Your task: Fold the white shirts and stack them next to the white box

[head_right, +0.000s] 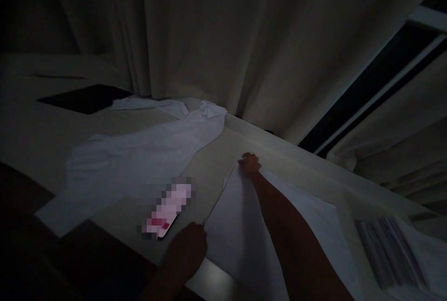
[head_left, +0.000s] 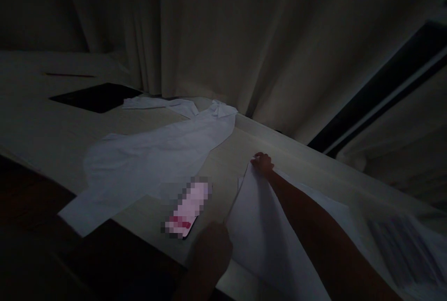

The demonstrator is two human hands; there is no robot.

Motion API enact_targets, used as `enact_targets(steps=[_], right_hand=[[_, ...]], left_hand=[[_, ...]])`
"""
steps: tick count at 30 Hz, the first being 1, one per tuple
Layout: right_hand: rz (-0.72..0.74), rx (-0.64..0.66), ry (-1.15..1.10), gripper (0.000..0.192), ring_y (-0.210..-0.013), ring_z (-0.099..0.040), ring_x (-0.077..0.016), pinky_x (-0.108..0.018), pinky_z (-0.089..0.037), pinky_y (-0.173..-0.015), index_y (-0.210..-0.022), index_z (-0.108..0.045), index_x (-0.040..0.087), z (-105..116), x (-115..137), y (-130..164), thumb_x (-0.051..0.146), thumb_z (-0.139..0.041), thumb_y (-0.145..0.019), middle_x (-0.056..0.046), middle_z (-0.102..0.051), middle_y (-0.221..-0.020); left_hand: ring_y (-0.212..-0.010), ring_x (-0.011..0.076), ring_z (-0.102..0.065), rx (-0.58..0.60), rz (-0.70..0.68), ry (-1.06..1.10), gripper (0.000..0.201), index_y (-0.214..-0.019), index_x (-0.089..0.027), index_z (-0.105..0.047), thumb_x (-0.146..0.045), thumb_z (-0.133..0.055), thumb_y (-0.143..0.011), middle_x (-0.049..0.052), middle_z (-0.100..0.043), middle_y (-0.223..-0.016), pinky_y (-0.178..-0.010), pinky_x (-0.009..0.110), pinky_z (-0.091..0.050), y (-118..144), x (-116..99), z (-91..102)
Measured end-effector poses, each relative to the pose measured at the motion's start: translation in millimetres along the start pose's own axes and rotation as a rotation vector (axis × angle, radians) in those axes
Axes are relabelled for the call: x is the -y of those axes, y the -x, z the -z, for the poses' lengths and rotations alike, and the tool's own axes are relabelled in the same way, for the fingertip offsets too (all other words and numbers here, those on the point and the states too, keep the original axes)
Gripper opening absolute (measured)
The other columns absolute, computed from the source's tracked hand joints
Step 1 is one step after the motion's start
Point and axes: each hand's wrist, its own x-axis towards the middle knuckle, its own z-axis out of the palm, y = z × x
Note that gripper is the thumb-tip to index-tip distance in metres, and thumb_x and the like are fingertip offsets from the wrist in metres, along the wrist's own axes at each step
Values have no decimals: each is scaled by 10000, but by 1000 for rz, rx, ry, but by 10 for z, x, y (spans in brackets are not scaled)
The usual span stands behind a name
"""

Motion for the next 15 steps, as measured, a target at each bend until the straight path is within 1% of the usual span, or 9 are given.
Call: enact_targets(steps=[2,3,4,6,8,10,12,13,15], right_hand=[[166,-61,14,457,-1293,-439,-264,-475,-336,-1068,-1351,-515,209,12,-9,317,405,-445,-944,-111,-521,-1379],[294,-97,24,476,-1332,-398,-255,-480,-284,-1108,-1392,-466,190,3,-44,556,392,-381,-970,-116,-481,-1420],[415,-99,35,480,-1359,-367,-246,-480,-246,-1135,-1410,-445,185,-13,-99,843,377,-332,-985,-110,-458,-1442],[631,-37,64,481,-1403,-299,-231,-496,-195,-1165,-1449,-395,218,-55,-251,1504,343,-293,-996,-74,-416,-1478],[797,43,74,505,-1424,-251,-233,-521,-194,-1170,-1488,-313,261,-83,-406,2144,320,-331,-987,-42,-363,-1509],[869,105,81,546,-1430,-229,-236,-524,-208,-1170,-1508,-247,283,-81,-499,2598,321,-375,-979,-30,-316,-1528],[876,140,97,563,-1434,-212,-246,-535,-214,-1165,-1511,-231,292,-57,-511,2778,345,-401,-977,-33,-286,-1537],[868,151,108,558,-1434,-208,-252,-544,-215,-1160,-1507,-245,297,-41,-495,2768,362,-407,-977,-35,-280,-1539],[844,165,128,534,-1432,-213,-262,-555,-216,-1151,-1488,-299,301,-12,-445,2602,407,-411,-977,-38,-287,-1536]], left_hand=[[-958,236,-606,-26,-29,-31,374,-914,-139,-684,-137,-310,-903,145,-670,-974,-855,382,-435,-15,11,-16],[-943,236,-612,-38,-41,-47,395,-920,-140,-686,-159,-291,-920,142,-674,-964,-842,381,-441,-21,11,-21],[-931,236,-617,-51,-53,-56,418,-926,-139,-688,-180,-272,-934,141,-677,-954,-834,382,-445,-24,8,-24],[-916,237,-626,-69,-53,-64,449,-939,-129,-691,-207,-249,-950,149,-680,-938,-822,383,-454,-23,-5,-20],[-924,250,-629,-80,-55,-87,452,-959,-110,-690,-198,-247,-946,169,-678,-943,-824,393,-459,-15,-20,-8],[-949,266,-626,-80,-90,-122,441,-973,-94,-688,-169,-256,-932,185,-675,-954,-836,405,-459,-7,-29,3],[-960,272,-624,-65,-111,-149,421,-978,-85,-687,-133,-274,-909,190,-673,-960,-839,407,-459,-3,-33,10],[-959,269,-624,-62,-104,-150,414,-982,-85,-685,-122,-282,-900,190,-672,-966,-834,401,-461,-2,-36,12],[-951,259,-626,-60,-62,-134,408,-994,-87,-681,-120,-286,-894,190,-668,-982,-826,388,-465,-2,-44,18]])
